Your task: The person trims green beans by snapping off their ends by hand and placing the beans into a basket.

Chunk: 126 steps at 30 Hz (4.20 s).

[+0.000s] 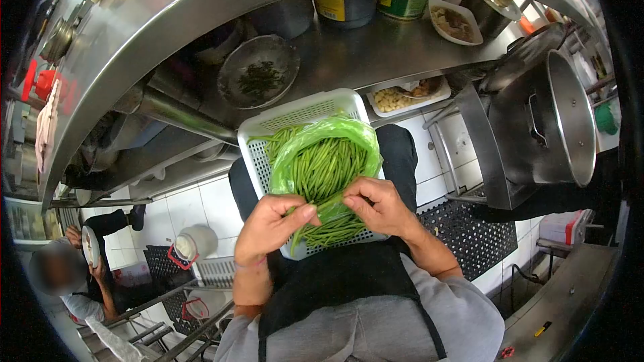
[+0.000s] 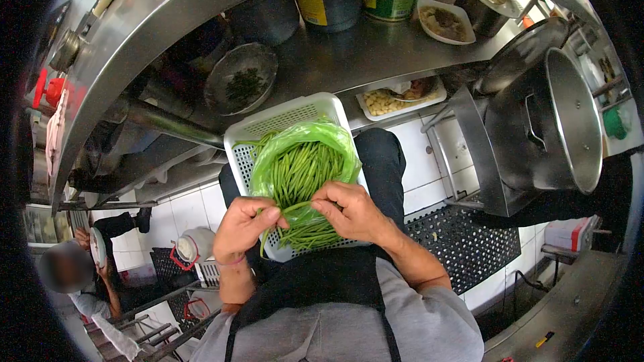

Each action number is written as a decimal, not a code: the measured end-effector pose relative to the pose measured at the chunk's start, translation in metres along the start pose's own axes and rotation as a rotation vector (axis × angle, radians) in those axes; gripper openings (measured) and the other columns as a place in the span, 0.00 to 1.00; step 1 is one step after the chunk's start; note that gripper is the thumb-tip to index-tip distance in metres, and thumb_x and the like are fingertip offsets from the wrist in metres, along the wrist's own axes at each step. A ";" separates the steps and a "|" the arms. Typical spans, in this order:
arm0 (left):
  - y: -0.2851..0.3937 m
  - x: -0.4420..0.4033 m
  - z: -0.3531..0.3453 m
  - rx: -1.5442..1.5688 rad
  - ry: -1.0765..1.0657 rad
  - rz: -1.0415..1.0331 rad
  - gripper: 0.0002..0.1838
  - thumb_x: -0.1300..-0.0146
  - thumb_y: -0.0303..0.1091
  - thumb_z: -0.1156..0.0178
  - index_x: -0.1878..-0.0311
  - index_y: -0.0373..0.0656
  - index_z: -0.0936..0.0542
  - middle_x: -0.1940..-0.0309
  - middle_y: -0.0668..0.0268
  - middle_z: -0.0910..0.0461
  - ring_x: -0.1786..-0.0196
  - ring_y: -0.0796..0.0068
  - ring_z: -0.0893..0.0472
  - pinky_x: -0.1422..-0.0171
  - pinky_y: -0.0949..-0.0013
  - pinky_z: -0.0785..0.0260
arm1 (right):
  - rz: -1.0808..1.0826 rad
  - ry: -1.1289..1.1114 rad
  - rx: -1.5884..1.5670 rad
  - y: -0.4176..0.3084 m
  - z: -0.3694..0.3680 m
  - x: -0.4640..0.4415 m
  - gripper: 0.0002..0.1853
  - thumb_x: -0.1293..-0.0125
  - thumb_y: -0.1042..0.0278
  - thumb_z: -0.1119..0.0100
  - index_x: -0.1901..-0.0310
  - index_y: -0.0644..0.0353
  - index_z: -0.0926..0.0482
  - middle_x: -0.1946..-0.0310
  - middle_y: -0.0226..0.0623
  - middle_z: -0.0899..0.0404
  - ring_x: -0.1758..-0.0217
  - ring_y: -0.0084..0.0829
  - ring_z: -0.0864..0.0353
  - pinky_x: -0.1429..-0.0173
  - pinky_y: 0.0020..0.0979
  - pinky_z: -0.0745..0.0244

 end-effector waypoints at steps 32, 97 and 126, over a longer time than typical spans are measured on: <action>0.037 0.006 -0.026 -0.057 0.310 -0.100 0.09 0.31 0.33 0.36 0.60 0.36 0.16 0.68 0.67 0.18 0.66 0.77 0.22 0.60 0.72 0.29 | -0.341 0.268 -0.856 0.042 0.006 0.011 0.04 0.29 0.78 0.49 0.59 0.65 0.24 0.75 0.26 0.27 0.80 0.14 0.40 0.77 0.21 0.44; -0.011 -0.079 -0.007 -0.659 0.440 -0.212 0.06 0.45 0.27 0.36 0.67 0.34 0.19 0.74 0.50 0.19 0.75 0.48 0.20 0.66 0.54 0.29 | -0.561 0.259 -1.467 0.065 0.005 0.024 0.15 0.22 0.60 0.50 0.62 0.62 0.20 0.72 0.30 0.30 0.67 0.28 0.27 0.56 0.33 0.25; -0.003 -0.003 0.011 0.099 0.314 -0.045 0.03 0.35 0.24 0.39 0.62 0.37 0.24 0.70 0.74 0.25 0.66 0.85 0.28 0.60 0.78 0.34 | -0.052 0.149 0.052 -0.015 -0.002 -0.008 0.08 0.28 0.75 0.44 0.54 0.68 0.18 0.72 0.50 0.18 0.72 0.43 0.15 0.68 0.38 0.25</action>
Point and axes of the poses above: each hand's wrist, its own x-axis away from the middle knuckle, its own z-axis out of the back of the hand, y = z × x, the point moved 9 cm from there along -x, towards the middle knuckle
